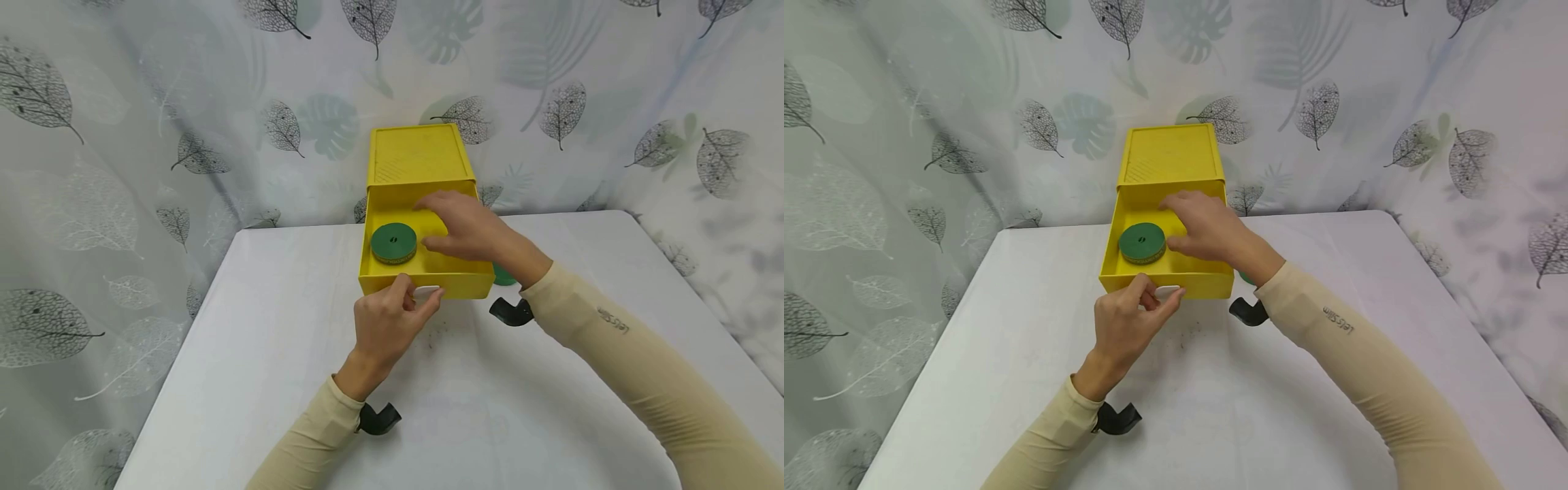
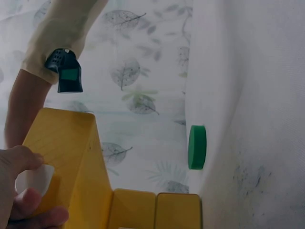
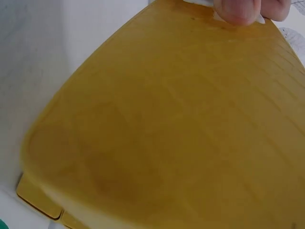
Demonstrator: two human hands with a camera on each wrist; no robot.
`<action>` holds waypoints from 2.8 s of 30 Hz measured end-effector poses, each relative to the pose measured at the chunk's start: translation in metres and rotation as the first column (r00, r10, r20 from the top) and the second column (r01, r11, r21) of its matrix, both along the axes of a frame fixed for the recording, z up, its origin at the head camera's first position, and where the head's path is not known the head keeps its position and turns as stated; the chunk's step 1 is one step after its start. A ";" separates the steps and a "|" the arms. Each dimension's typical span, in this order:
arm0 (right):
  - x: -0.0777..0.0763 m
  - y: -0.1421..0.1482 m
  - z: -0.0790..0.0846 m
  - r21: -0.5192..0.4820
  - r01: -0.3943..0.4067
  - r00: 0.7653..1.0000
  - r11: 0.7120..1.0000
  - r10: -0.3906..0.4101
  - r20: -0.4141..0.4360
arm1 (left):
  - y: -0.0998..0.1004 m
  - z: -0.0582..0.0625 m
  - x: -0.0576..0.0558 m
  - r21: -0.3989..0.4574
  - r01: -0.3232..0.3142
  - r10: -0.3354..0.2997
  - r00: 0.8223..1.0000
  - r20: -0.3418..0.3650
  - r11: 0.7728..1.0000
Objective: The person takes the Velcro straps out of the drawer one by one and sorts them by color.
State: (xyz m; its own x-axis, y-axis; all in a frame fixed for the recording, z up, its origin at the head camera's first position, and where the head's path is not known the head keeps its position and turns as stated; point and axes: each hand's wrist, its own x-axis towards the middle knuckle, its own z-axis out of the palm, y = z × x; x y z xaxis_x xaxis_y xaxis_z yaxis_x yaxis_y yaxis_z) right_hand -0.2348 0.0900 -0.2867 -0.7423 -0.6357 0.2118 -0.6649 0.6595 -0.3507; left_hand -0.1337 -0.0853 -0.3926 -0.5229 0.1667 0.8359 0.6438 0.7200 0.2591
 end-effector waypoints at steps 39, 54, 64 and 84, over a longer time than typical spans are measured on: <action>-0.008 -0.032 -0.015 0.115 -0.188 0.975 0.975 0.171 0.144 | -0.001 0.001 0.000 0.002 0.005 -0.005 1.000 0.022 1.000; -0.008 -0.034 -0.017 0.103 -0.181 0.975 0.978 0.165 0.146 | -0.001 0.001 0.000 -0.001 0.004 -0.004 1.000 0.012 1.000; -0.007 -0.032 -0.017 0.102 -0.158 0.979 0.982 0.143 0.142 | -0.001 -0.001 0.000 0.000 0.002 -0.002 1.000 -0.003 1.000; -0.002 -0.023 0.001 -0.011 -0.101 0.992 0.995 0.102 0.074 | -0.003 0.000 0.000 0.015 0.002 -0.002 1.000 0.004 1.000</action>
State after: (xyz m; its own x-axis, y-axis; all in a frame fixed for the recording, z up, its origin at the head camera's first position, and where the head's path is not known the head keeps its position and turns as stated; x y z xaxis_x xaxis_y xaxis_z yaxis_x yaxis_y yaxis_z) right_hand -0.2366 0.0666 -0.2854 -0.6878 -0.7072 0.1637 -0.7003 0.5871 -0.4060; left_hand -0.1339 -0.0882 -0.3930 -0.5263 0.1552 0.8360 0.6439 0.7149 0.2727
